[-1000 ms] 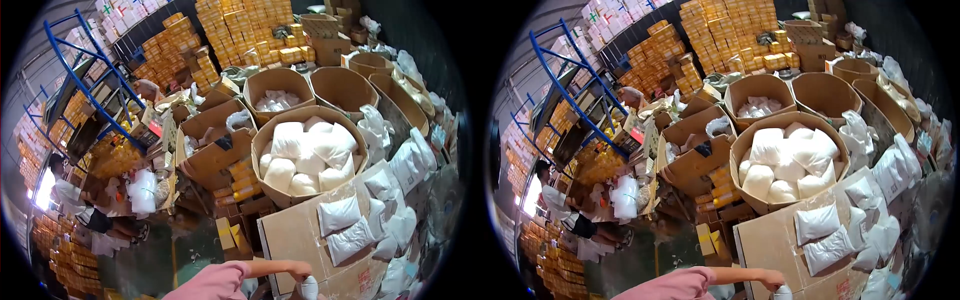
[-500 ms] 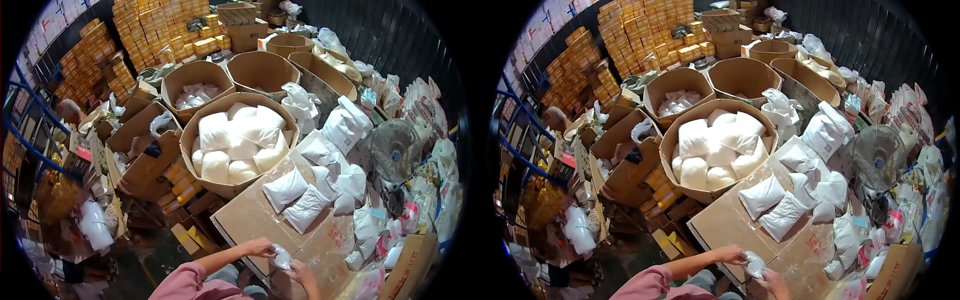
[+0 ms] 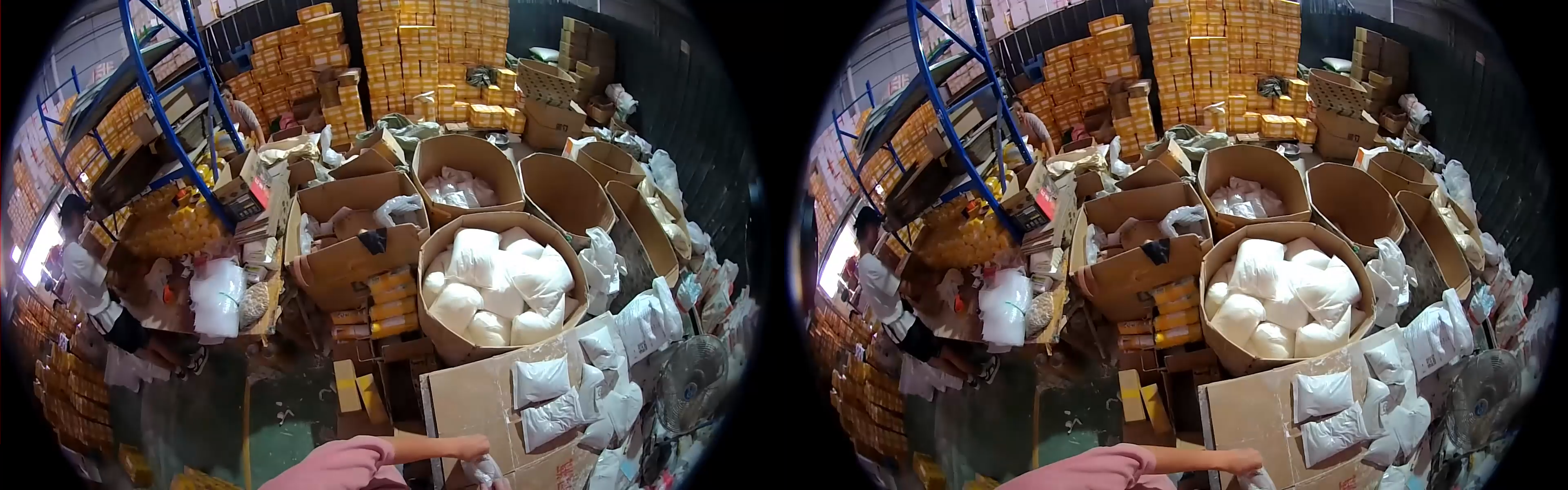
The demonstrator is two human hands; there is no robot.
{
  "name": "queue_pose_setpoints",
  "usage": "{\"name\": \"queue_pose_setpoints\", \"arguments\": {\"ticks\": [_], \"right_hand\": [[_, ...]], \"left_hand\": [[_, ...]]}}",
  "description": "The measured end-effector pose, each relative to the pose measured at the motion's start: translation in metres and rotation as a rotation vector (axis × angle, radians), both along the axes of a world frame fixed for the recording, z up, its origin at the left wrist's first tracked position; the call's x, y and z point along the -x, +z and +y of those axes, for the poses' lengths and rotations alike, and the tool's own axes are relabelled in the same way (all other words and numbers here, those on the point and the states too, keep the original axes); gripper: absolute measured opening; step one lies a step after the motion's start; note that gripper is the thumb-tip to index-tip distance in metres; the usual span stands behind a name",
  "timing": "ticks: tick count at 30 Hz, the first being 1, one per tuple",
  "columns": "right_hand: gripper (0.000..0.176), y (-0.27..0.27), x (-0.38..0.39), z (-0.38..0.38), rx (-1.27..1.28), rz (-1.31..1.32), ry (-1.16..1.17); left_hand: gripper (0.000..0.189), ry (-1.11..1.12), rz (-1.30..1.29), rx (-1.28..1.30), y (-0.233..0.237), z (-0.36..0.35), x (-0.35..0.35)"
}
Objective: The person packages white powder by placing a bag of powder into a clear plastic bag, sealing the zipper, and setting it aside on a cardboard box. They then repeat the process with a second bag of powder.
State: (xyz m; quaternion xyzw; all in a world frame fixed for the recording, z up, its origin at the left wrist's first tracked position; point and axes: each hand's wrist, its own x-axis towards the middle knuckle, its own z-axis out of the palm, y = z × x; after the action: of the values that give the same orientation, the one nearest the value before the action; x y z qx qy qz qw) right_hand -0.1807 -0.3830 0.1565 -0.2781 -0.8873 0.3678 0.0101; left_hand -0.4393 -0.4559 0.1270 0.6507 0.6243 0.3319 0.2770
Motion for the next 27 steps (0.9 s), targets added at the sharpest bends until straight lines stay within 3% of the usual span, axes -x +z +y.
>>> {"name": "queue_pose_setpoints", "arguments": {"ticks": [2, 3, 4, 5, 6, 7, 8, 10, 14, 20, 22, 25, 26, 27], "right_hand": [[0.022, -0.019, 0.008, 0.008, -0.123, 0.115, 0.068], [0.022, -0.027, 0.010, 0.010, -0.234, 0.206, 0.107], [0.032, -0.039, 0.000, 0.013, -0.248, 0.070, 0.198], [0.029, 0.030, 0.024, 0.002, -0.171, -0.015, 0.205], [0.029, -0.009, 0.005, 0.004, -0.221, 0.009, 0.231], [0.018, -0.028, -0.009, 0.003, -0.261, -0.011, 0.198], [0.019, -0.008, -0.002, 0.006, -0.315, -0.163, 0.259], [0.018, 0.016, 0.007, 0.004, -0.391, -0.114, 0.125], [0.016, 0.053, 0.007, 0.028, -0.351, -0.307, -0.077], [0.046, 0.030, 0.003, 0.096, -0.164, -0.576, -0.475], [0.058, 0.024, 0.002, 0.116, -0.107, -0.471, -0.498], [0.069, 0.011, 0.007, 0.144, -0.126, -0.371, -0.462], [0.071, 0.044, 0.025, 0.148, -0.135, -0.461, -0.407], [0.072, 0.024, 0.027, 0.162, -0.239, -0.477, -0.330]], "left_hand": [[0.013, 0.084, -0.063, 0.021, -0.027, -0.002, -0.012], [0.012, 0.054, -0.130, 0.157, -0.046, -0.001, -0.012], [0.011, 0.092, -0.051, 0.053, -0.072, -0.008, -0.018], [0.010, 0.066, -0.081, -0.085, -0.050, -0.018, -0.017], [0.012, -0.008, 0.133, 0.287, -0.035, -0.013, -0.023], [0.012, 0.026, 0.004, 0.458, -0.010, -0.009, -0.020], [0.012, 0.201, -0.124, 0.035, -0.006, -0.021, -0.024], [0.005, 0.248, -0.186, 0.202, 0.047, -0.016, -0.022], [0.009, 0.300, -0.213, 0.096, 0.031, -0.016, -0.026], [0.008, 0.535, -0.390, 0.183, 0.033, -0.003, -0.032], [0.011, 0.545, -0.493, 0.180, 0.006, -0.004, -0.030], [0.017, 0.532, -0.390, 0.223, -0.001, -0.002, -0.028], [0.018, 0.547, -0.406, 0.209, -0.010, -0.001, -0.030], [0.020, 0.603, -0.378, 0.199, -0.018, 0.001, -0.033]]}}
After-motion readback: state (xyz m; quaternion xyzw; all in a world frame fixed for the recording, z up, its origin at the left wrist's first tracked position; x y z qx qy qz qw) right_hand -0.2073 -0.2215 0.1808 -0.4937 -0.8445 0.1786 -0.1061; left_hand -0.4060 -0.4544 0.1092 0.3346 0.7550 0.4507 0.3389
